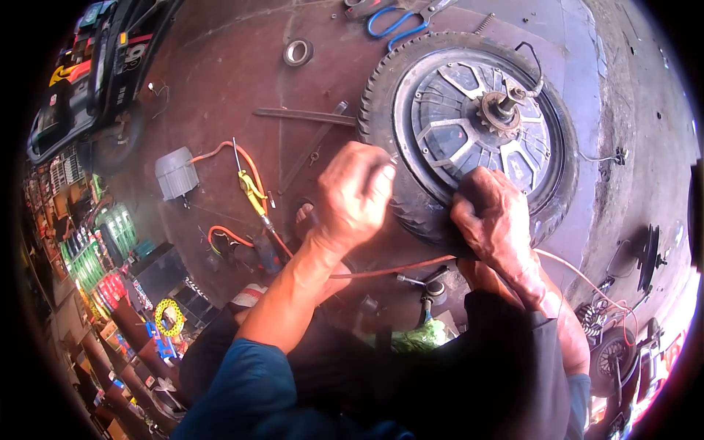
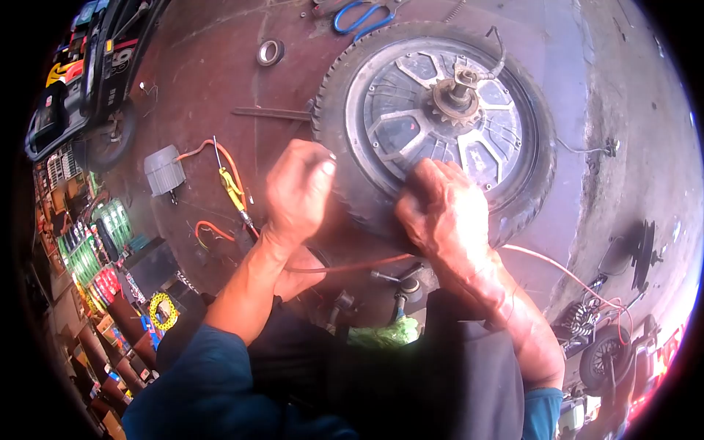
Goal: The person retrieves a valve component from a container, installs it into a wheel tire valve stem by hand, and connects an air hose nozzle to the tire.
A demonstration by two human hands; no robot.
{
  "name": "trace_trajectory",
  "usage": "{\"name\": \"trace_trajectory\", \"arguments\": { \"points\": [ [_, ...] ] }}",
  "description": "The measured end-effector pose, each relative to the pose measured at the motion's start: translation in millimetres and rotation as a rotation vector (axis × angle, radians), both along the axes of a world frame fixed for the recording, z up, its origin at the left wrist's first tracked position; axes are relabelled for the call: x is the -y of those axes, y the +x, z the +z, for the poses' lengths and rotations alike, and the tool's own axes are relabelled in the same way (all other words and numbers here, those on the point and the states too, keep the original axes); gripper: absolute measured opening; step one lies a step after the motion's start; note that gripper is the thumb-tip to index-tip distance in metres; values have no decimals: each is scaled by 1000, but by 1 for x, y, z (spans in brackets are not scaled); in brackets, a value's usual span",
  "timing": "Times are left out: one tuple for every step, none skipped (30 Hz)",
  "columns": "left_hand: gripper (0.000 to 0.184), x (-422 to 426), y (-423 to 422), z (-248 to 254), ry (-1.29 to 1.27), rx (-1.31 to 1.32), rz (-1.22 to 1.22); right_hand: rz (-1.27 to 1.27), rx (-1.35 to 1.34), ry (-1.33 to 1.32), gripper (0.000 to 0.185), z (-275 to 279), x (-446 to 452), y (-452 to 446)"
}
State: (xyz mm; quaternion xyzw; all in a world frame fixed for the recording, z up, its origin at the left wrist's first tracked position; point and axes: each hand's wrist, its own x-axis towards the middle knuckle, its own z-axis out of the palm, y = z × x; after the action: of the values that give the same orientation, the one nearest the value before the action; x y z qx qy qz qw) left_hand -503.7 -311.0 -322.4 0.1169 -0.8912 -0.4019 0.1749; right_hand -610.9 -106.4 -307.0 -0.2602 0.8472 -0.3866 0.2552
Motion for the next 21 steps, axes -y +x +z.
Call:
{"name": "trace_trajectory", "arguments": {
  "points": [
    [14,-6,-3,8,-71,-7,-91,-2,0,3,12,0,-1,1],
    [17,-12,-7,16,-120,39,-173,-1,-6,1,12,-1,-2,1],
    [19,-19,-10,20,-170,87,-256,1,-4,-8,12,-3,-2,1],
    [20,-26,-11,18,-203,108,-306,6,1,-17,12,-4,-2,1],
    [18,-31,-13,16,-233,85,-345,10,5,-27,12,-4,-3,1],
    [17,-34,-14,13,-232,88,-359,10,-4,-32,12,-5,-2,1],
    [16,-36,-16,11,-230,90,-375,10,-14,-37,12,-5,-2,1],
    [16,-35,-17,10,-225,91,-385,9,-24,-39,12,-5,-2,2],
    [16,-35,-18,10,-219,93,-395,17,-26,-38,12,-5,-3,1],
    [15,-34,-18,9,-213,95,-406,25,-27,-37,12,-6,-3,1],
    [15,-34,-19,10,-201,100,-410,34,-27,-38,12,-6,-4,1],
    [14,-33,-19,10,-190,107,-414,38,-24,-39,11,-6,-4,1],
    [13,-32,-19,10,-179,113,-417,41,-21,-41,11,-5,-4,0],
    [13,-32,-20,11,-180,123,-408,44,-18,-43,11,-6,-4,0],
    [13,-32,-21,12,-178,134,-399,47,-26,-52,11,-7,-4,0],
    [12,-33,-21,12,-175,144,-390,50,-34,-60,11,-8,-4,1],
    [12,-33,-21,12,-170,157,-389,53,-41,-67,11,-9,-5,1],
    [12,-33,-21,12,-166,170,-387,49,-43,-66,11,-9,-6,1],
    [12,-32,-21,12,-162,183,-385,44,-45,-67,11,-9,-5,1],
    [12,-32,-21,12,-164,186,-383,41,-46,-69,11,-8,-4,2],
    [12,-32,-22,12,-167,190,-379,42,-52,-72,12,-9,-3,2]
  ]
}}
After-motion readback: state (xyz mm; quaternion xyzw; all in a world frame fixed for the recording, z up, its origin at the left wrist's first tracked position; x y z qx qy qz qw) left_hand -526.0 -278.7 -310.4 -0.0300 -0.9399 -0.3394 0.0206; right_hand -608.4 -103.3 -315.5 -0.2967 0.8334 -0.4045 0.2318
